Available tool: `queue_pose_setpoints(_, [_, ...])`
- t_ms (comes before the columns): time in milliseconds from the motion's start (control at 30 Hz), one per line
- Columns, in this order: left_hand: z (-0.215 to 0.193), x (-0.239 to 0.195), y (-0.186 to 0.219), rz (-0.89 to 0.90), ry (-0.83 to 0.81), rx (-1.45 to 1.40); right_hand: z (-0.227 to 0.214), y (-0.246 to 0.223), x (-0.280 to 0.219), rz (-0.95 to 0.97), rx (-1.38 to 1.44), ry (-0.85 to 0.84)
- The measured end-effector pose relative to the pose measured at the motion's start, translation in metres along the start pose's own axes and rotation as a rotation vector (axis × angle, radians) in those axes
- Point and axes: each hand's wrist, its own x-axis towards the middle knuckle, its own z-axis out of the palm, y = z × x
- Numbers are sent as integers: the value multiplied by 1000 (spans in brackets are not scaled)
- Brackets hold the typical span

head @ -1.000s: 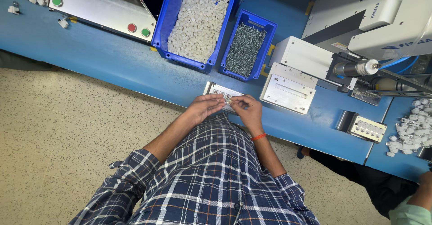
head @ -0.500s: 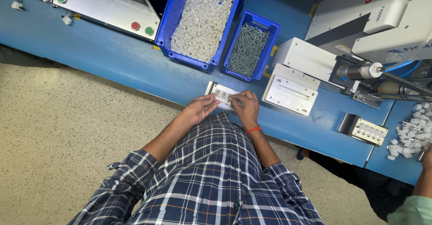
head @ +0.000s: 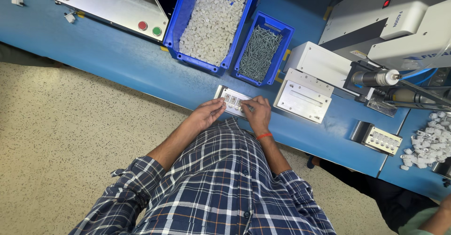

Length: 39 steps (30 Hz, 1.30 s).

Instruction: The person assembles small electrical components by hand. They pick white plastic parts and metal pins from blue bins, insert them into a metal jig, and place the jig under a press machine. The person repeats this process for multiple units.

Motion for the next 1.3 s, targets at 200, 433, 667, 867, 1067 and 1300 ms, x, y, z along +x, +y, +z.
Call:
queue_pose_setpoints(200, [3, 3, -2, -7, 5, 1, -11, -16, 7, -60, -106, -16])
queue_pose_setpoints(433, [1, 15, -11, -40, -84, 23, -35, -50, 6, -154, 275, -68])
queue_pose_setpoints(667, [5, 25, -16, -59, -145, 29, -33, -57, 6, -220, 190, -74])
queue_pose_setpoints(867, [12, 14, -11, -87, -152, -13, -31, -54, 6, -248, 171, -78])
queue_pose_setpoints(1067, [8, 15, -7, -66, 26, 92, -23, -52, 6, -153, 56, 46])
queue_pose_setpoints(1300, [-28, 39, -9, 68, 196, 66, -5, -34, 7, -88, -8, 4])
